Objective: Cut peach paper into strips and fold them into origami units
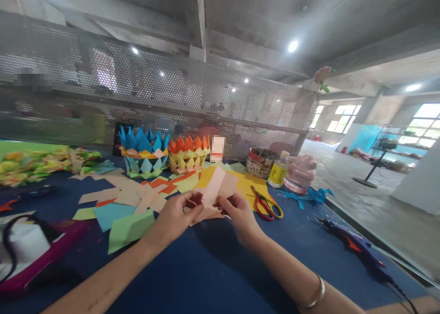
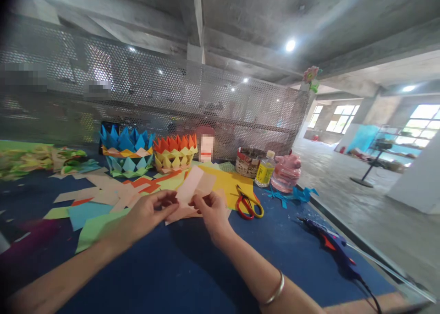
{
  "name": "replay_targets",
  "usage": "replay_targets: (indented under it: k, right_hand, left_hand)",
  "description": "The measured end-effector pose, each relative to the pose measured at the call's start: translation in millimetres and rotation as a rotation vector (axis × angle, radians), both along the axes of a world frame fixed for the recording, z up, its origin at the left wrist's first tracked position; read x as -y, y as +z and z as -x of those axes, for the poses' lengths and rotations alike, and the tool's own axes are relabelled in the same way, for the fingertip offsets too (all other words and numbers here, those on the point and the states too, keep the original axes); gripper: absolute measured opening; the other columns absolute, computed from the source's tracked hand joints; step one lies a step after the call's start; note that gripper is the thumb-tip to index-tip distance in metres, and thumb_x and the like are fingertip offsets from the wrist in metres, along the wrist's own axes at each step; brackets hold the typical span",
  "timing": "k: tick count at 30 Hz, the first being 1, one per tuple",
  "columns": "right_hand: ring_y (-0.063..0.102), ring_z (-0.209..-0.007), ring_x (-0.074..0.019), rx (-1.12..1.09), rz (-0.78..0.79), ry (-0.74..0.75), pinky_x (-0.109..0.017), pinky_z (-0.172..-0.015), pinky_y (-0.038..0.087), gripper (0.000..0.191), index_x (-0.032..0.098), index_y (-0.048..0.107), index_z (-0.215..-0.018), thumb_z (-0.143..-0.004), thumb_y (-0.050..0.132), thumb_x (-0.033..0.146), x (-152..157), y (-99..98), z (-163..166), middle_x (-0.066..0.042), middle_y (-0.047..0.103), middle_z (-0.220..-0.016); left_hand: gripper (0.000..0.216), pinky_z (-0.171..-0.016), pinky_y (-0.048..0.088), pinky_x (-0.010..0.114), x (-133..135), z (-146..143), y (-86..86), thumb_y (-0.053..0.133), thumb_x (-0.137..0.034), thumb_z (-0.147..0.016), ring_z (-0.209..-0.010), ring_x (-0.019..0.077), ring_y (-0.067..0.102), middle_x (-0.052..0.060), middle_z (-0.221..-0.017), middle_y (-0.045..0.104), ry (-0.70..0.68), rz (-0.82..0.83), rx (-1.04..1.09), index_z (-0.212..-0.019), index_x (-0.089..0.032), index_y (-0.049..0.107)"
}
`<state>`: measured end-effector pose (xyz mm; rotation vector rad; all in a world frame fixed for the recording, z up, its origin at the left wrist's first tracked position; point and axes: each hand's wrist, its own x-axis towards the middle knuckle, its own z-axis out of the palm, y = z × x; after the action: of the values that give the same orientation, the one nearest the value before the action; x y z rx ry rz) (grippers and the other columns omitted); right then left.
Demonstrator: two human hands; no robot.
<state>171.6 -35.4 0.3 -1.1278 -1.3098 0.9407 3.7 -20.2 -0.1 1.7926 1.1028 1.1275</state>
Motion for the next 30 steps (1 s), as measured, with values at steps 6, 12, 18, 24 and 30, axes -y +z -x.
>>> replay_targets:
  k: [6, 12, 18, 24, 30]
  right_hand:
    - [0.049, -0.055, -0.0092, 0.005, 0.023, 0.019, -0.022, -0.056, 0.037, 0.019, 0.015, 0.054, -0.066, -0.07, 0.062, 0.032, -0.2, 2.6, -0.2, -0.001, 0.061, -0.061]
    - [0.046, -0.055, -0.0085, 0.061, 0.011, 0.086, -0.021, -0.053, 0.032, 0.024, 0.016, 0.051, -0.064, -0.071, 0.061, 0.036, -2.0, -0.4, 0.2, 0.0, 0.059, -0.06]
    - [0.038, -0.05, -0.0073, 0.108, 0.008, 0.125, -0.021, -0.048, 0.026, 0.028, 0.016, 0.05, -0.062, -0.07, 0.062, 0.04, -1.2, -2.0, 1.0, 0.004, 0.049, -0.054]
    - [0.038, -0.05, -0.0067, 0.094, -0.013, 0.155, -0.021, -0.049, 0.025, 0.028, 0.016, 0.049, -0.061, -0.068, 0.063, 0.039, 2.1, 1.4, 2.5, 0.005, 0.047, -0.053]
    - [0.039, -0.05, -0.0071, 0.155, -0.044, 0.146, -0.022, -0.05, 0.027, 0.024, 0.016, 0.049, -0.061, -0.069, 0.061, 0.035, 1.0, 1.5, 2.6, 0.004, 0.05, -0.055]
  left_hand:
    - [0.045, -0.073, 0.05, 0.029, -1.6, 10.6, 5.3, 0.042, -0.016, -0.08, -0.099, 0.018, 0.054, 0.006, -0.113, 0.054, 0.056, -0.458, -0.098, -0.123, -0.028, 0.044]
    - [0.036, -0.094, 0.039, 0.035, 0.6, 10.8, 6.0, 0.04, -0.011, -0.08, -0.111, 0.0203, 0.048, 0.005, -0.11, 0.053, -0.061, -0.48, -0.273, -0.102, -0.027, 0.063]
    - [0.022, -0.08, 0.045, 0.03, -1.8, 9.7, 6.8, 0.048, -0.02, -0.079, -0.09, 0.0187, 0.057, 0.003, -0.088, 0.059, -0.113, -0.286, -0.184, -0.082, -0.024, 0.069]
    - [0.018, -0.076, 0.046, 0.029, -8.1, 10.4, 2.2, 0.058, -0.034, -0.074, -0.083, 0.0194, 0.062, 0.004, -0.087, 0.067, -0.162, -0.087, -0.118, -0.08, -0.022, 0.07]
    - [0.016, -0.077, 0.045, 0.027, -8.5, 10.2, 3.1, 0.064, -0.035, -0.07, -0.083, 0.0194, 0.063, 0.002, -0.082, 0.072, -0.238, -0.044, -0.104, -0.074, -0.022, 0.072]
